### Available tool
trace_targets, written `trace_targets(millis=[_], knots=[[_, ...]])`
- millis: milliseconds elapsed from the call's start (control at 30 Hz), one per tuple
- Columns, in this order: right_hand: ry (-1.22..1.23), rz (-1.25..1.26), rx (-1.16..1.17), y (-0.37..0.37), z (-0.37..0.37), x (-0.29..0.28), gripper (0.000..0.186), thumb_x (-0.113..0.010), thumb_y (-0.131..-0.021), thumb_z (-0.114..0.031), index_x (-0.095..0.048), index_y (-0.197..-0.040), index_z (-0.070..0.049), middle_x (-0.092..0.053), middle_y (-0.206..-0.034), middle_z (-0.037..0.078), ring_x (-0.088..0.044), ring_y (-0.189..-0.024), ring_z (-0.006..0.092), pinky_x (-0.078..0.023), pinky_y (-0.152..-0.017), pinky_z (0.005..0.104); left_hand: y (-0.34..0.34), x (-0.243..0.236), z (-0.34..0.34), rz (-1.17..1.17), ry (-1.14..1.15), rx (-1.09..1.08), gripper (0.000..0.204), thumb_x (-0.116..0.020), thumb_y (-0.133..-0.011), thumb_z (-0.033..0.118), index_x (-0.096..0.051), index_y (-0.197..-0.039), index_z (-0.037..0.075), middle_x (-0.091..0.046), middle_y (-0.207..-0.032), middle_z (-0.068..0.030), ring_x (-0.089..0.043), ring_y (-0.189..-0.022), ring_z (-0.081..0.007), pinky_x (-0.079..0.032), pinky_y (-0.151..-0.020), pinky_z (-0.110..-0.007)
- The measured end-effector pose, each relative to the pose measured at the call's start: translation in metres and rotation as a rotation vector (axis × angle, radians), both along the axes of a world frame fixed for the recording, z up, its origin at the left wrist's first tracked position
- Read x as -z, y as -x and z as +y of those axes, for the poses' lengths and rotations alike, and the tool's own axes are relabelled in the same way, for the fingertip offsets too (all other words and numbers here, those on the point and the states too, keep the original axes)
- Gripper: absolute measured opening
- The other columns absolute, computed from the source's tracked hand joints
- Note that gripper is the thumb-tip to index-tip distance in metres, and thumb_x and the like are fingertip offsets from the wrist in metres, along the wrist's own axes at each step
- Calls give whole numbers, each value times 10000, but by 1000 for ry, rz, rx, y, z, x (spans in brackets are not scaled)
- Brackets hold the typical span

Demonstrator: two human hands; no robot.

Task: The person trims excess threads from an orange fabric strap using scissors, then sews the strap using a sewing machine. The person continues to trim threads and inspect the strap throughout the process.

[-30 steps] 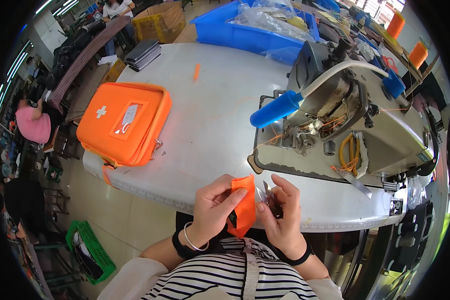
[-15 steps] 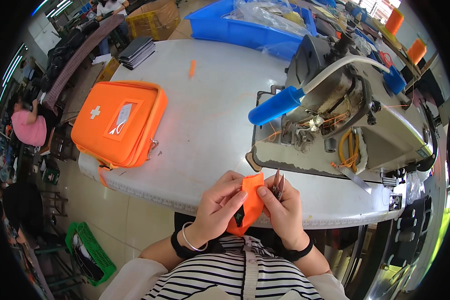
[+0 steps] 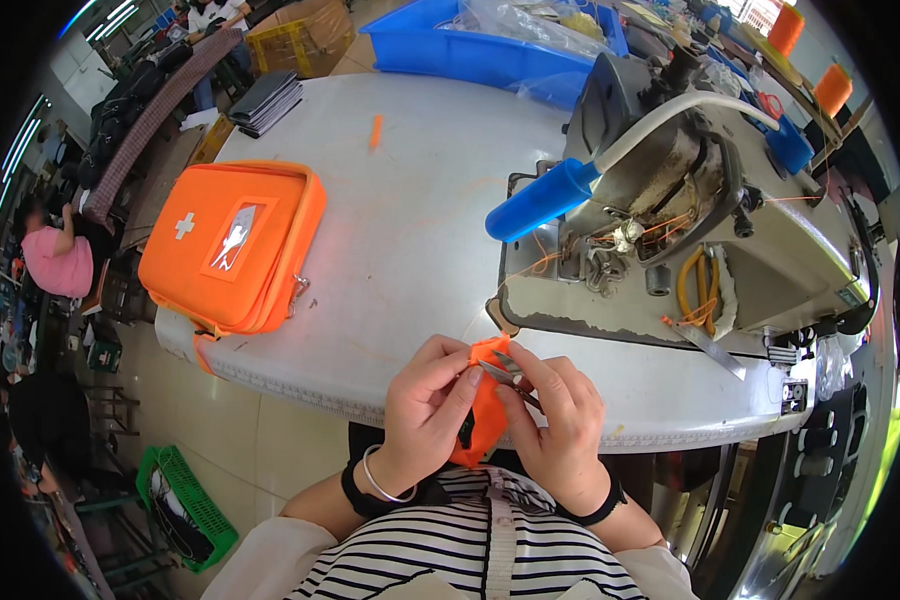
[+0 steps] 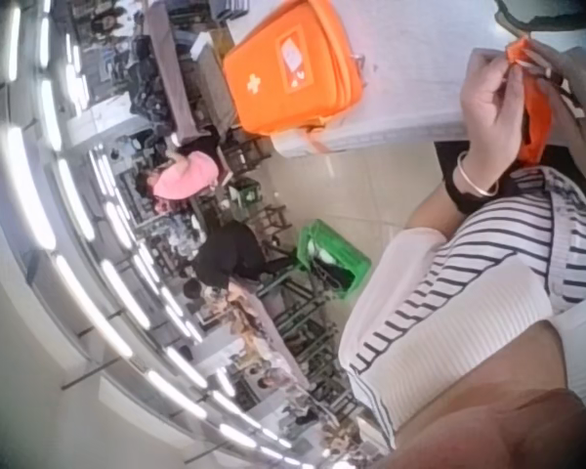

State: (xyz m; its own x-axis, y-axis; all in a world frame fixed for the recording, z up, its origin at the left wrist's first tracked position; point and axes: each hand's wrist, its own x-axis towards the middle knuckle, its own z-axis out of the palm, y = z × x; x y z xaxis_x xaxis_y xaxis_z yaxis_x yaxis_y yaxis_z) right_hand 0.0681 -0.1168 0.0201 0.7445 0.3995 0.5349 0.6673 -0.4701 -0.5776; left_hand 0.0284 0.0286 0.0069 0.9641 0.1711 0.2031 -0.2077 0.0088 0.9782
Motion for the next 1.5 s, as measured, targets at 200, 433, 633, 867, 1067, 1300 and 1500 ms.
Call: trace_targets(millis=[200, 433, 633, 867, 1067, 1300, 1500], knots=[[-13, 2, 2, 0, 0, 2, 408, -701, -710, -64, -591, -1101, -29, -544, -718, 41, -505, -540, 177, -406, -487, 295, 0, -5, -1, -23, -86, -28, 199, -506, -897, 14, -597, -1062, -49, -523, -896, -62, -475, -715, -83, -389, -607, -184], [85, -121, 62, 3, -1, 4, 393, -696, -728, -87, -598, -1104, -36, -520, -688, 34, -487, -509, 166, -400, -460, 285, 0, -7, -2, -53, -268, -77, 201, -539, -855, -25, -606, -1045, -30, -541, -845, -87, -514, -665, -136, -424, -565, -221], [74, -84, 57, 7, -1, 10, 355, -679, -760, -99, -591, -1099, -40, -500, -653, 31, -461, -443, 159, -381, -412, 284, 0, -12, -3, -97, -384, -73, 213, -557, -839, -34, -604, -1047, -30, -553, -830, -108, -534, -653, -172, -440, -559, -243], [-13, 46, -10, 4, 1, 10, 270, -670, -770, -70, -591, -1025, -26, -505, -630, 61, -483, -440, 199, -390, -408, 302, 1, -6, -3, -109, -330, -87, 178, -552, -859, -8, -605, -1026, -43, -539, -818, -92, -497, -629, -141, -412, -538, -233], [-153, 193, -40, 4, 3, 13, 210, -672, -782, -74, -588, -964, -11, -566, -659, 89, -539, -479, 217, -424, -437, 308, 1, -1, -3, -68, -200, -61, 155, -530, -889, 37, -603, -989, -57, -529, -822, -76, -454, -625, -113, -369, -541, -214], [-185, 262, -29, 4, 3, 11, 229, -687, -776, -96, -584, -965, -16, -560, -654, 84, -550, -489, 201, -428, -446, 288, 1, -1, -1, -14, -136, 1, 182, -505, -904, 40, -599, -1028, -54, -526, -853, -67, -462, -696, -108, -374, -612, -208], [-99, 125, -42, 1, 0, 12, 255, -693, -760, -84, -581, -979, -17, -530, -631, 68, -514, -458, 195, -401, -421, 293, 1, -2, -2, -30, -153, 2, 178, -508, -903, 37, -596, -1032, -47, -527, -848, -77, -466, -683, -121, -376, -601, -214]])
